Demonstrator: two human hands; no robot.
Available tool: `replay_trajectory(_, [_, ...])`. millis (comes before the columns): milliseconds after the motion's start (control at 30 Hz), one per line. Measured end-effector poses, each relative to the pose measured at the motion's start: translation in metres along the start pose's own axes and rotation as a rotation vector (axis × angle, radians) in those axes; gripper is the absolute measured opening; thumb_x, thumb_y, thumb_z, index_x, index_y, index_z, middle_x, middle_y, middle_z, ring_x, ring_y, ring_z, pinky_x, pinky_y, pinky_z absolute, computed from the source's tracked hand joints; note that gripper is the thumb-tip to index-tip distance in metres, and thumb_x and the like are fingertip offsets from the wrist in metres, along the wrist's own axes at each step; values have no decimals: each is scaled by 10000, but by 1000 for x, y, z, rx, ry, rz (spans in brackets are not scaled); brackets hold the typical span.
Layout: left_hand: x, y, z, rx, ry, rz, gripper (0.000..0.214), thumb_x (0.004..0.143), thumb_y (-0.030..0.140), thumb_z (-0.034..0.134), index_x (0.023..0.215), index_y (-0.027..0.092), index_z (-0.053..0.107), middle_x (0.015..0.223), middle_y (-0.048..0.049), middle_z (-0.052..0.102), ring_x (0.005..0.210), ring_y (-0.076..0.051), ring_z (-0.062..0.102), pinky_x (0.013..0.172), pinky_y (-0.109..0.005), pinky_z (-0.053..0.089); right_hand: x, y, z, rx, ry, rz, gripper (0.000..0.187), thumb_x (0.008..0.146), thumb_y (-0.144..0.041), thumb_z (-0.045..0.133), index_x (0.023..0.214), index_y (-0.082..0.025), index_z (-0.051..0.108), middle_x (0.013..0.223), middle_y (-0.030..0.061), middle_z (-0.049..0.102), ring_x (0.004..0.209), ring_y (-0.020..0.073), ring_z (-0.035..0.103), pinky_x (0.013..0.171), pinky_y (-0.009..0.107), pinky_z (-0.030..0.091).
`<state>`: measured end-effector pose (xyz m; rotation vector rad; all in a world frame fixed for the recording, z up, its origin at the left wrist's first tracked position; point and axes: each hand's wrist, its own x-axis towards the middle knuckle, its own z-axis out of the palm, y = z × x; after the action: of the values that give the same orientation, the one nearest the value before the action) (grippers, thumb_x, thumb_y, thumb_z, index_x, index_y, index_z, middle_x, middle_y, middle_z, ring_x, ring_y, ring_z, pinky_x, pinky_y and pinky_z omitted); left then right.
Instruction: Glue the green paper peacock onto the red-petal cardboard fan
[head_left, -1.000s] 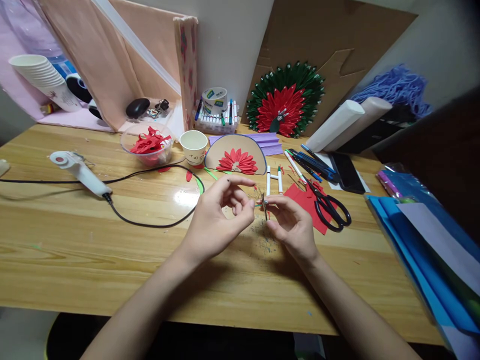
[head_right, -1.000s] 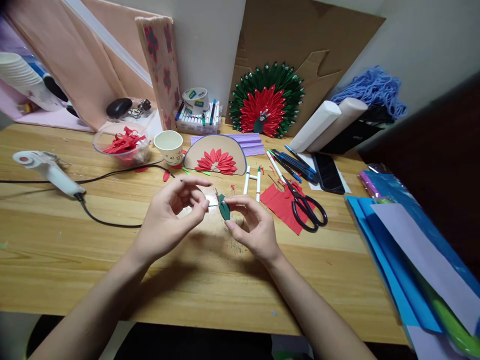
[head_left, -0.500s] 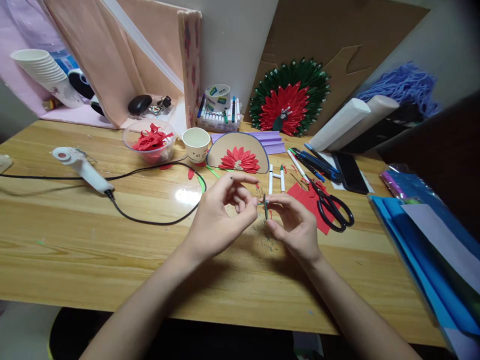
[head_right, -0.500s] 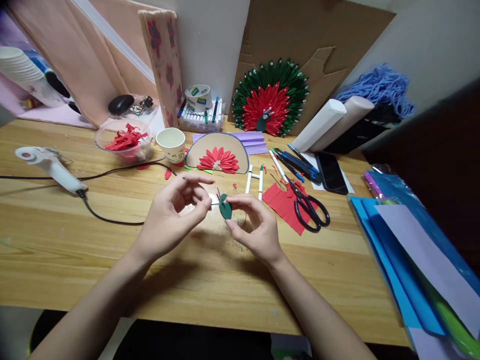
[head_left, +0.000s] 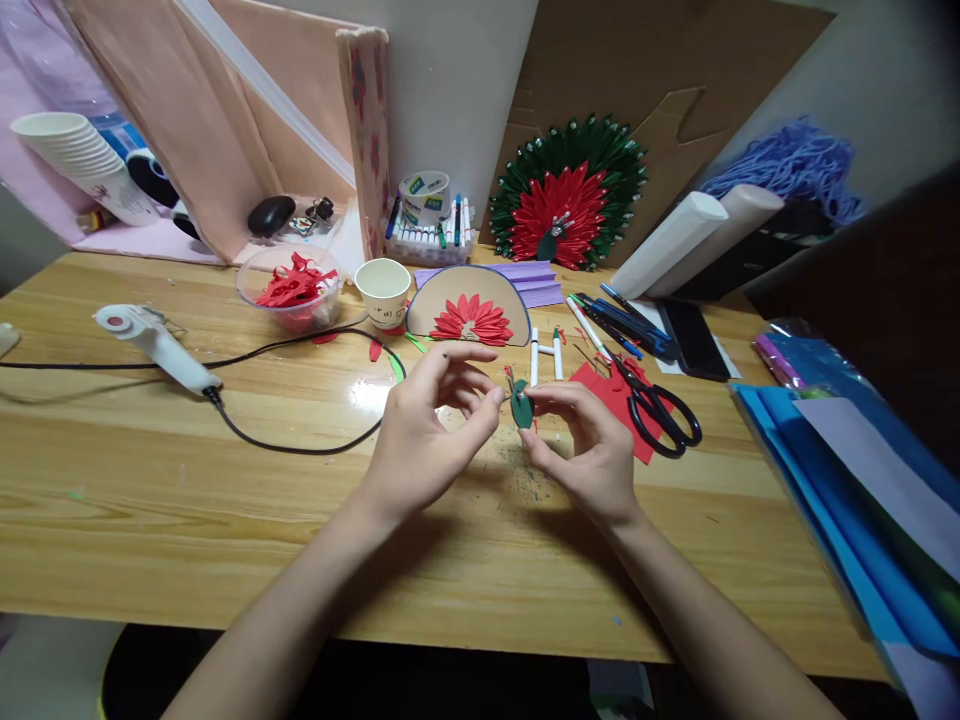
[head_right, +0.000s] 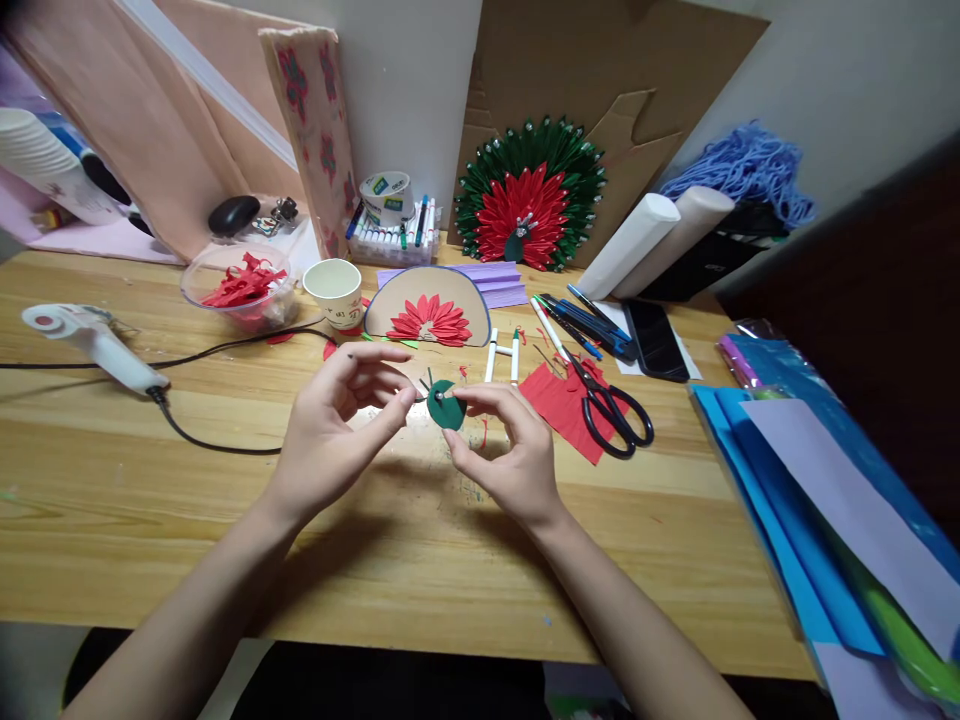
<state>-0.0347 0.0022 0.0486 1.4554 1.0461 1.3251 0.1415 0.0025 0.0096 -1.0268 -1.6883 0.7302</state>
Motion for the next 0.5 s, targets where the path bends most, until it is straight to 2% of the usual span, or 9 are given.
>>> replay_trajectory(267, [3, -2, 2, -52, 37, -127, 280, 794, 275, 639, 1031, 165, 540, 800, -16, 622, 678, -101, 584, 614, -215, 496, 0, -2, 0, -123, 27, -15, 337, 717, -146, 687, 1037, -215, 605, 995, 57, 618, 862, 195, 577, 724, 364, 517])
replay_trajectory(500, [6, -5, 2, -115, 64, -193, 270, 780, 285, 653, 996, 161, 551, 772, -11, 627, 651, -89, 577, 586, -195, 487, -1, -6, -1, -288, 60, -80, 312, 708, -172, 696, 1004, -206, 604, 943, 45, 628, 717, 160, 545, 668, 342, 505])
